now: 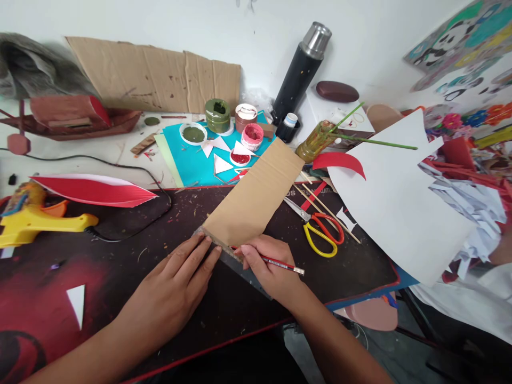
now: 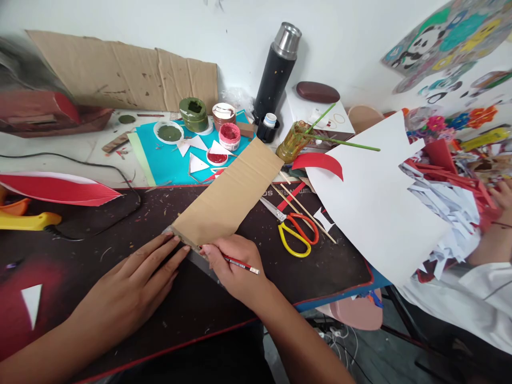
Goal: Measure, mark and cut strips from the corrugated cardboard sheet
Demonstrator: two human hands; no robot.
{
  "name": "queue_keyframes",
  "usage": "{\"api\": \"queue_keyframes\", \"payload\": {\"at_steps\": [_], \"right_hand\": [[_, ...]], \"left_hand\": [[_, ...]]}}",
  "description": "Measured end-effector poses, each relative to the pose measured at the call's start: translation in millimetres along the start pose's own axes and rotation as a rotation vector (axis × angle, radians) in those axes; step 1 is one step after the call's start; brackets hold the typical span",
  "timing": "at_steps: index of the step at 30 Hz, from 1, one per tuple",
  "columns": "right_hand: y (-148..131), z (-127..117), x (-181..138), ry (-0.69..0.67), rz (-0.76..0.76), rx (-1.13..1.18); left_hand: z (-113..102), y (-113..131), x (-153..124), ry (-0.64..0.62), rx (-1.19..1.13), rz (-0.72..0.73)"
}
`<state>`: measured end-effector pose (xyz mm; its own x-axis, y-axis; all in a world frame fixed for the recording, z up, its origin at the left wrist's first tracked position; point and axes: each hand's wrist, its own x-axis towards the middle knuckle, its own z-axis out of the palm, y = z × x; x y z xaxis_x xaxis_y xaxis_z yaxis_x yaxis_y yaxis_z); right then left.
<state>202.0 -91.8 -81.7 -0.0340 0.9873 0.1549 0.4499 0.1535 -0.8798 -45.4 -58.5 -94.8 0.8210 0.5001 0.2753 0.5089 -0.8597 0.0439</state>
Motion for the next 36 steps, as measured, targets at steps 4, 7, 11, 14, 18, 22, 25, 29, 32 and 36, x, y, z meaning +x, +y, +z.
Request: {"api": "queue_keyframes", "payload": {"at_steps": [4,7,11,14,18,22,25,29,32,36], "right_hand": [[-0.1,-0.1,-0.1,0.027,0.016,0.024],[0.1,0.1,-0.1,0.009,0.007,0.006],[0.1,0.4,-0.2,0.009,0.012,0.006],[0.2,0.3,-0.9,0.031,0.019,0.034],[1.9,0.4,-2.4,0.070,0.043,0.087],[4.0,0.4,-2.7,0.143,0.132,0.202],[5.4,0.5,-2.4,0.167,0.174,0.253],[8.0,1.4,-2.4,0.175,0.206,0.289],[10.5,2.7,-2.7,0.156,0.225,0.324],[13.1,3.2,-4.0,0.135,0.206,0.330]], "left_hand": [[1.5,-0.2,-2.0,0.010,-0.007,-0.013],[2.0,0.1,-2.5,0.004,-0.025,-0.021],[1.9,0.5,-0.7,0.023,-0.029,-0.020],[2.0,0.2,0.5,0.041,-0.016,-0.007],[2.6,-2.2,1.2,0.059,-0.005,-0.002],[1.9,-3.5,5.3,0.052,-0.003,-0.012],[1.1,-1.9,10.1,0.049,0.016,-0.041],[2.8,-5.0,9.4,0.085,0.028,-0.045],[3.2,-17.6,0.2,0.109,0.007,0.008],[-7.1,-37.6,-9.4,0.053,-0.081,-0.085]]}}
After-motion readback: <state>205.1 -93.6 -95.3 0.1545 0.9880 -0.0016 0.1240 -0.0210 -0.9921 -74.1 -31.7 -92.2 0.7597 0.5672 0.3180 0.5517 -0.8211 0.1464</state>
